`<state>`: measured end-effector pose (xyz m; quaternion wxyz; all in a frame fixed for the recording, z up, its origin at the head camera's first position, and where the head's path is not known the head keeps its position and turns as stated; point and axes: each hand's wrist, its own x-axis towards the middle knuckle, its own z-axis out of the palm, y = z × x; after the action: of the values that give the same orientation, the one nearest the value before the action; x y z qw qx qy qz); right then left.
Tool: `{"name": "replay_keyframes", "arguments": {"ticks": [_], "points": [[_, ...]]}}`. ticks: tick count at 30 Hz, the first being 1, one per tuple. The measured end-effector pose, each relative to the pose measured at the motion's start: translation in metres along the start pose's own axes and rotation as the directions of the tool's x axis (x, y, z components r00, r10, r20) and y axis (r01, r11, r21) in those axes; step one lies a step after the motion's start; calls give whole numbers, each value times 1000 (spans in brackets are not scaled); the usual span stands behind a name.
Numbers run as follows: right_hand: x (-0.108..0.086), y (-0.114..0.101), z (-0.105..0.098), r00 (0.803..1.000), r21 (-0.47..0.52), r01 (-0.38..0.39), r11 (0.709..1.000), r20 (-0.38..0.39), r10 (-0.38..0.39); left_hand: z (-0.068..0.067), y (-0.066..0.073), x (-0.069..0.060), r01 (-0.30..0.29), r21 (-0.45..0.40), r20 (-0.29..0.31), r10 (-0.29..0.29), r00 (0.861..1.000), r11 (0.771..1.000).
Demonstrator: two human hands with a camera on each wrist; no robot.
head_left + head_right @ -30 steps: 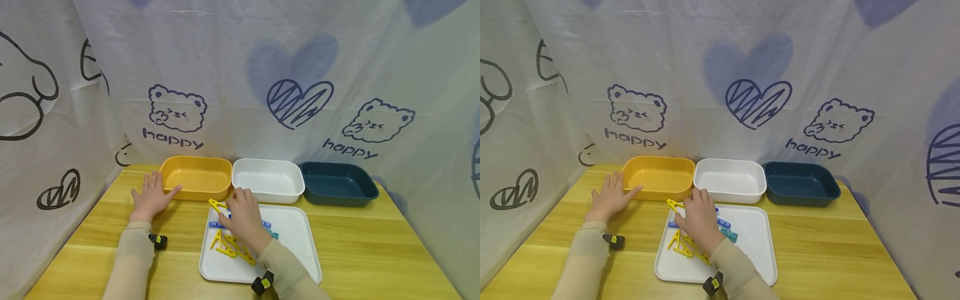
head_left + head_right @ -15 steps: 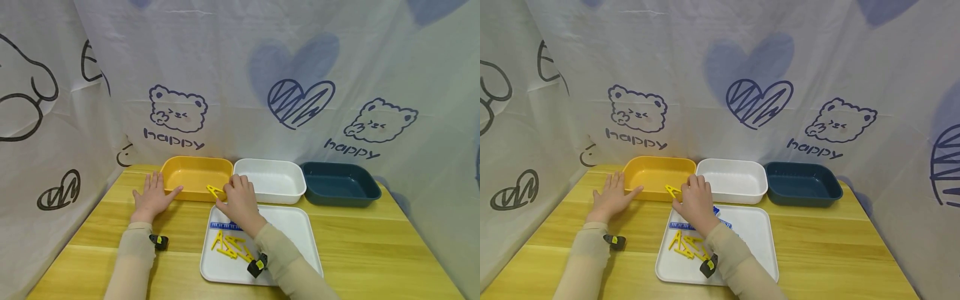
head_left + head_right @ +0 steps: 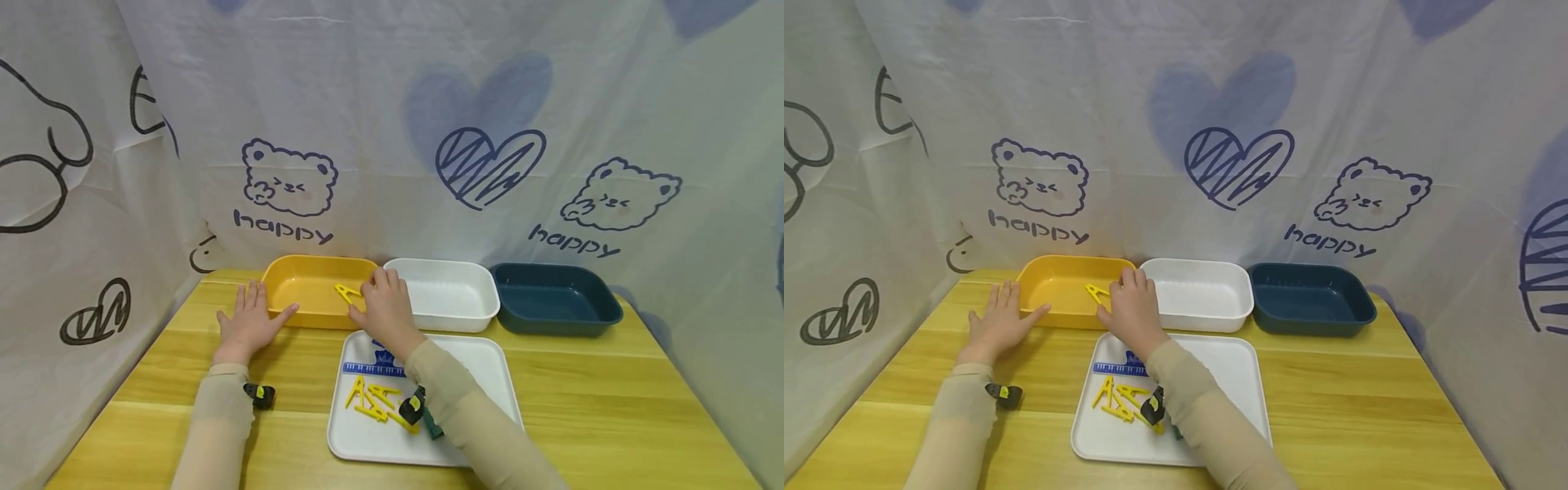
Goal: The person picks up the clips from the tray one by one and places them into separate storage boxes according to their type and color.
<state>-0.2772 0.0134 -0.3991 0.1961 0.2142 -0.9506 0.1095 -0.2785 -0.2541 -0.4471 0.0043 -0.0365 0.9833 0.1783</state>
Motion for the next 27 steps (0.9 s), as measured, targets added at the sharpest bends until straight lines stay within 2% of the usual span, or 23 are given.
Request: {"name": "replay_keyframes", "arguments": {"ticks": [6, 16, 27], "points": [[15, 0, 8, 1000, -21, 19, 1000, 4, -18, -2, 0, -2, 5, 3, -3, -5, 1000, 1000], [30, 4, 20, 1000, -33, 0, 999, 31, 1, -2, 1, -1, -1, -2, -1, 1, 1000, 1000], [51, 6, 38, 988, -32, -79, 996, 131, 82, 0, -1, 0, 3, 3, -3, -3, 1000, 1000]]}}
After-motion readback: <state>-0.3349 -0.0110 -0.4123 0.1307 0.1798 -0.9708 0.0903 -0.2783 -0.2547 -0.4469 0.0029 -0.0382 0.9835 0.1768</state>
